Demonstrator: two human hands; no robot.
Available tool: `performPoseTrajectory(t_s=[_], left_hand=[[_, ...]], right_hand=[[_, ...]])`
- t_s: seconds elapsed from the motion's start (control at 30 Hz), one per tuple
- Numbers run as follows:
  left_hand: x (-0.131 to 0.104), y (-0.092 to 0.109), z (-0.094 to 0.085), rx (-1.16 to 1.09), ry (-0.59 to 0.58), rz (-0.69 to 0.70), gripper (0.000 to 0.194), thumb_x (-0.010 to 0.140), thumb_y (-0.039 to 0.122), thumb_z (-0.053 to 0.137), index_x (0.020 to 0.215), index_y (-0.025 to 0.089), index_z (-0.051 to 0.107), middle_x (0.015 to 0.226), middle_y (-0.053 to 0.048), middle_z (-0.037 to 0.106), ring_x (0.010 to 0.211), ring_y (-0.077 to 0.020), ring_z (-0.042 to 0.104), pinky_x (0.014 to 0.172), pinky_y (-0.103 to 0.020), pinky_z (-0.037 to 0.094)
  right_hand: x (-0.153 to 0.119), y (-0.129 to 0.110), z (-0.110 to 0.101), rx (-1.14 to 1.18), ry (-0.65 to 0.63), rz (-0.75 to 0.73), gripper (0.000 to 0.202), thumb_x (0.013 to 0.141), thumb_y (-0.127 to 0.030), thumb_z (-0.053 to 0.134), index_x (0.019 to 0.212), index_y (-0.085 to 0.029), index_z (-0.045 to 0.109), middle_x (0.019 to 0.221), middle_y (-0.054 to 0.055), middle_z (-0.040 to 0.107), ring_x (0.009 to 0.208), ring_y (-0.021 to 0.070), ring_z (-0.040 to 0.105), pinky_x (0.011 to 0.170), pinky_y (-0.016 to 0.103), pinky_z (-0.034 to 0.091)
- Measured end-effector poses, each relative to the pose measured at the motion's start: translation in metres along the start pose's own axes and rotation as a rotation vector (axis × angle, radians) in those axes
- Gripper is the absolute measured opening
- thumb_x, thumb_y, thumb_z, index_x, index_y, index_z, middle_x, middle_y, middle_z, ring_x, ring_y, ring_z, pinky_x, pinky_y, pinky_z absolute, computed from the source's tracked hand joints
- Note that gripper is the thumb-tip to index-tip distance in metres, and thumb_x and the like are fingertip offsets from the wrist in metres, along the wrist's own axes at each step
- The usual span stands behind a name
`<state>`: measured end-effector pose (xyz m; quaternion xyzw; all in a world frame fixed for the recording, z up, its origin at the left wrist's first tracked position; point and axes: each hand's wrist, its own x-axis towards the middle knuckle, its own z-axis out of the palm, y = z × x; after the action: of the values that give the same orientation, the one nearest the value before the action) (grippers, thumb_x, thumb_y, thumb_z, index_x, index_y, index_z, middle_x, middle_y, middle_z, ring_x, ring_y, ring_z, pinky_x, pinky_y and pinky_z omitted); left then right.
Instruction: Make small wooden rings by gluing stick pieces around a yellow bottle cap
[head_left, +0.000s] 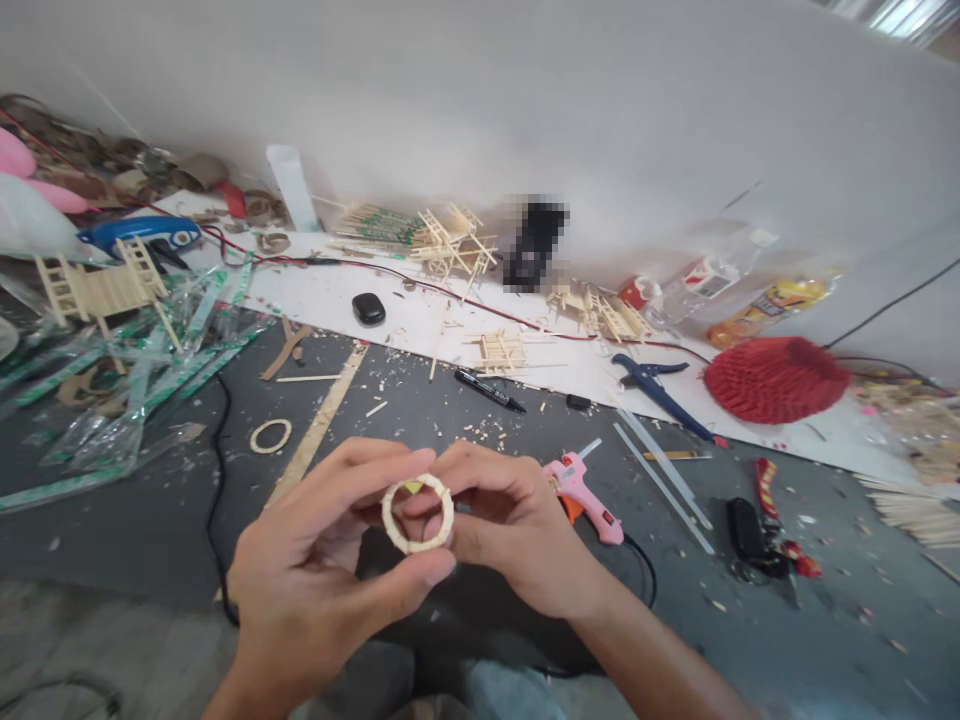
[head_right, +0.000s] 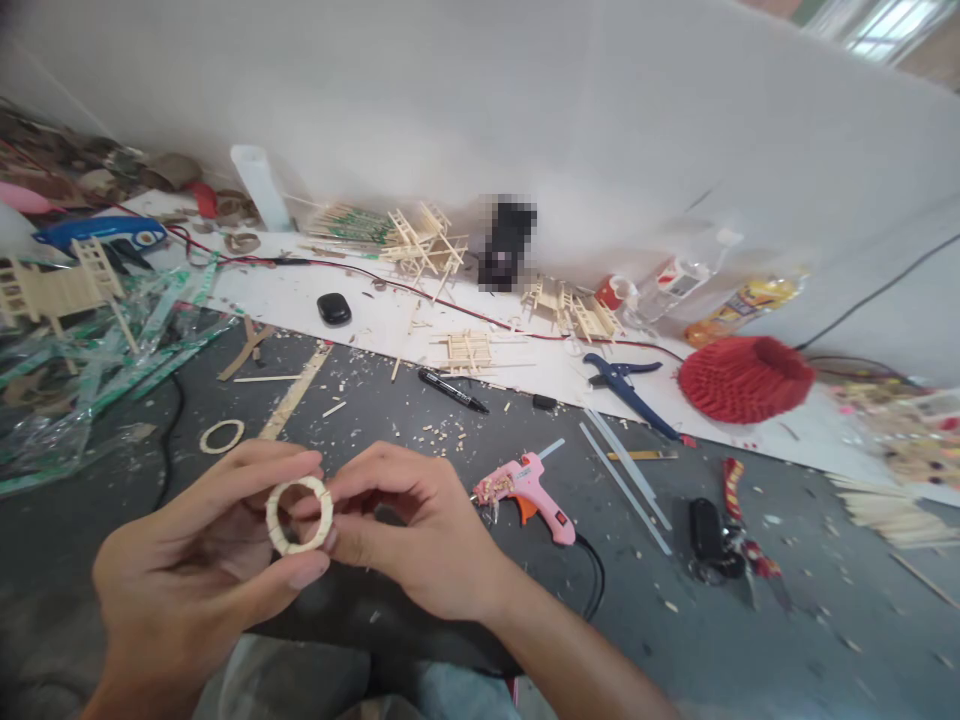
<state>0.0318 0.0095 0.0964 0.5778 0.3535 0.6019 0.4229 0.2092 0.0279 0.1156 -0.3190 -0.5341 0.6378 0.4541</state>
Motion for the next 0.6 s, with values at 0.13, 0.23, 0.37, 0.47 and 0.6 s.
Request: performPoseTrajectory(t_s=[0.13,0.23,0.37,0.47,0.6], left_hand=[[0.0,-0.003,0.002,-0.002,0.016,0.0,0.054,0.078,0.008,0.086,0.125,0.036,0.083,0.103,-0.004,0.075,0.077,-0.0192,0.073,0.062,-0.028,0.066],[0.003,-0.005,0.0,0.006,0.058,0.017,0.048,0.083,0.011,0.083,0.124,0.038,0.083,0.102,-0.002,0.076,0.072,-0.0179,0.073,0.061,-0.028,0.066],[0.008,-0.008,-0.006,0.014,0.09,0.05,0.05,0.071,0.015,0.095,0.115,0.036,0.087,0.094,-0.001,0.078,0.058,-0.0148,0.067,0.044,-0.025,0.059],[0.011,-0.007,-0.011,0.04,0.153,0.04,0.039,0.08,0.023,0.088,0.117,0.037,0.087,0.098,-0.002,0.076,0.058,-0.0139,0.065,0.042,-0.026,0.055],[0.017,-0.003,-0.026,0.12,0.252,-0.001,0.035,0.086,0.021,0.083,0.116,0.038,0.087,0.097,0.003,0.074,0.064,-0.0132,0.064,0.054,-0.033,0.058]], right_hand=[[0.001,-0.011,0.003,-0.072,0.007,0.039,0.016,0.088,-0.04,0.088,0.078,-0.03,0.08,0.082,-0.002,0.074,0.079,0.0201,0.074,0.078,0.036,0.062],[0.001,-0.014,0.001,-0.115,0.025,0.052,0.013,0.087,-0.037,0.087,0.078,-0.03,0.08,0.081,-0.002,0.073,0.077,0.0204,0.073,0.073,0.035,0.062],[-0.002,-0.011,-0.007,-0.137,0.053,0.064,0.007,0.084,-0.033,0.087,0.08,-0.033,0.081,0.08,-0.002,0.073,0.071,0.0194,0.071,0.065,0.034,0.062],[-0.006,-0.01,-0.017,-0.124,0.1,0.075,0.011,0.088,-0.045,0.084,0.082,-0.035,0.081,0.076,-0.002,0.071,0.057,0.0175,0.066,0.054,0.035,0.059],[-0.014,-0.021,-0.037,-0.117,0.209,0.049,0.02,0.089,-0.052,0.083,0.081,-0.034,0.081,0.067,-0.001,0.065,0.051,0.0183,0.061,0.048,0.037,0.053]])
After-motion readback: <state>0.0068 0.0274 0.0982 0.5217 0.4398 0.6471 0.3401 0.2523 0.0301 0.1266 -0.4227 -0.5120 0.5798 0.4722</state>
